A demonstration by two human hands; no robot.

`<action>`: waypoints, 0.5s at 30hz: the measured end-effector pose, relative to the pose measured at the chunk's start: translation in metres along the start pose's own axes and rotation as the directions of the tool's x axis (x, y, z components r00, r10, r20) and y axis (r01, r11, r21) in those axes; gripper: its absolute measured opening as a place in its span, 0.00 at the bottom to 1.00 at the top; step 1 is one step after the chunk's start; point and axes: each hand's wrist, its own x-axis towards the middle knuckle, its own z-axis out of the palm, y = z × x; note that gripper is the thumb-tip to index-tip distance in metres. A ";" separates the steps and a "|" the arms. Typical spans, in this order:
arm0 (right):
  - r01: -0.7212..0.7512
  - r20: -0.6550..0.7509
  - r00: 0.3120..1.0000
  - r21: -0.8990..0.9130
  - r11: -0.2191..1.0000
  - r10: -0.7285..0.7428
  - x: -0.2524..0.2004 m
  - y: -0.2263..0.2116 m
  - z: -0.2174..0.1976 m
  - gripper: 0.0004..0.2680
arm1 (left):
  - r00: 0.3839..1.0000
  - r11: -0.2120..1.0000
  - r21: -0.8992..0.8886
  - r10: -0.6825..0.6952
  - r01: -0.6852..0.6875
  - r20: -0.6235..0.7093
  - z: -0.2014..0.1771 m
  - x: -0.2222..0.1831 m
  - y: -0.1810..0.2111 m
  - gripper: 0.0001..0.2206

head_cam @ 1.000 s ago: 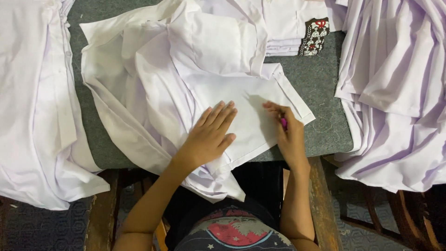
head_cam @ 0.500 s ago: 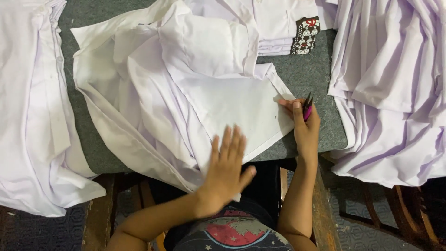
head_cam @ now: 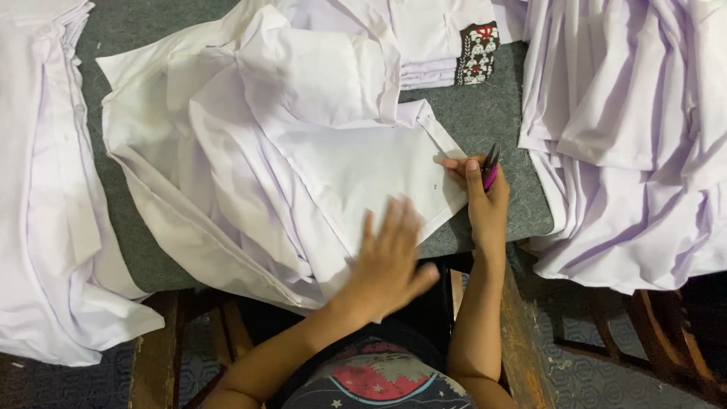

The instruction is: Inspecting a white school uniform shirt, trimming loose threads with a small tool, and folding it neatly.

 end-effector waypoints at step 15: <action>0.040 -0.072 0.996 -0.129 0.991 -0.050 -0.002 -0.016 0.003 0.08 | 0.992 0.994 0.076 -0.073 0.081 -0.108 0.001 0.030 -0.014 0.34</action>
